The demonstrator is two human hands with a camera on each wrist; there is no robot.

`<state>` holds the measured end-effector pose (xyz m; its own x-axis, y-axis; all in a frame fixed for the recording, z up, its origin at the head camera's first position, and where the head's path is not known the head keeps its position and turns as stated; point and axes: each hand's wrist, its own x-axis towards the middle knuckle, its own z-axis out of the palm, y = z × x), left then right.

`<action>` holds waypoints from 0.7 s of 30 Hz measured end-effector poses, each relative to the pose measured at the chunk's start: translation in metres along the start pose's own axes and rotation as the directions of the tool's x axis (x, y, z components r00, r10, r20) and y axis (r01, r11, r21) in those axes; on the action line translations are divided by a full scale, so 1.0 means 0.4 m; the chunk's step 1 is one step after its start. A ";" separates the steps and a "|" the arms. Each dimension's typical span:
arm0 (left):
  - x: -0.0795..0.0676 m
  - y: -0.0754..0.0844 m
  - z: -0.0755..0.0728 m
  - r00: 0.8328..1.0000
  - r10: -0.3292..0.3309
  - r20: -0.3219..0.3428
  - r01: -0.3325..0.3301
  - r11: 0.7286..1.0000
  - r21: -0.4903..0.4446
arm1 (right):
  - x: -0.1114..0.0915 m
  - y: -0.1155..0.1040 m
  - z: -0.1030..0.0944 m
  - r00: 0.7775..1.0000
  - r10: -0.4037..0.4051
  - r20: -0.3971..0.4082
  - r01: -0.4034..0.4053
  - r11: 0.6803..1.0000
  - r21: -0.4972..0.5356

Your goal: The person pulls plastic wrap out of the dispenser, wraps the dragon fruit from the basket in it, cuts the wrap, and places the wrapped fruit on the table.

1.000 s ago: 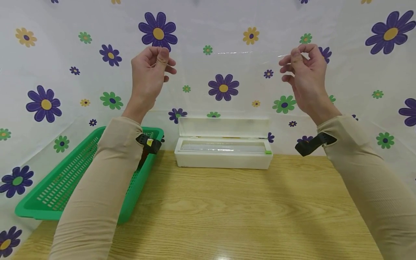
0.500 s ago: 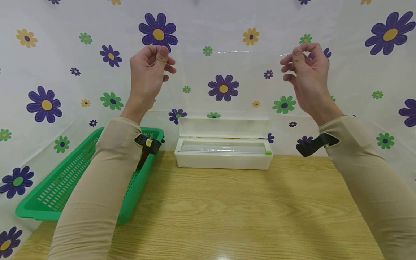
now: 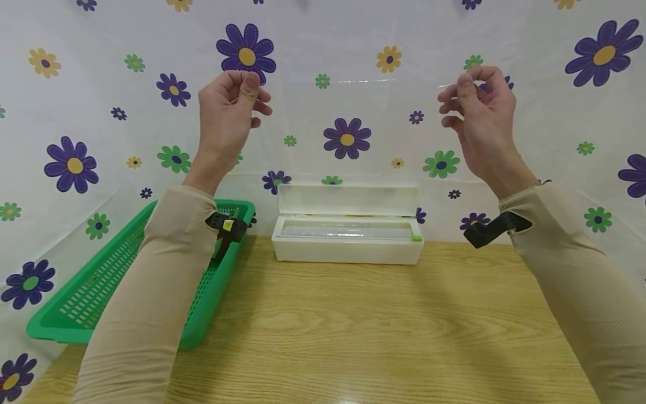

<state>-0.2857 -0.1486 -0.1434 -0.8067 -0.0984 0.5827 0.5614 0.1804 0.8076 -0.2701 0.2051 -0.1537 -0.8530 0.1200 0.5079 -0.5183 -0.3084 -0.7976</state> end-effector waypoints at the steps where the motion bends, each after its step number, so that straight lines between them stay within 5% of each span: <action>1: -0.003 0.000 0.000 1.000 -0.001 0.001 0.001 1.000 -0.003 | -0.003 -0.001 -0.002 1.000 0.001 0.005 -0.001 1.000 0.005; 15: -0.110 0.007 -0.025 0.998 0.057 0.001 -0.057 0.997 -0.057 | -0.111 -0.008 -0.029 0.987 -0.120 0.111 0.121 0.993 -0.007; 21: -0.145 0.013 -0.031 0.996 0.085 0.029 -0.085 0.996 -0.009 | -0.149 -0.007 -0.040 0.979 -0.157 0.133 0.164 0.986 -0.044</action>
<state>-0.2335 -0.1538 -0.1719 -0.7610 -0.0539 0.6466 0.6295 0.1797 0.7559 -0.2187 0.2138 -0.1872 -0.7456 0.0404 0.6652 -0.6531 -0.2431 -0.7172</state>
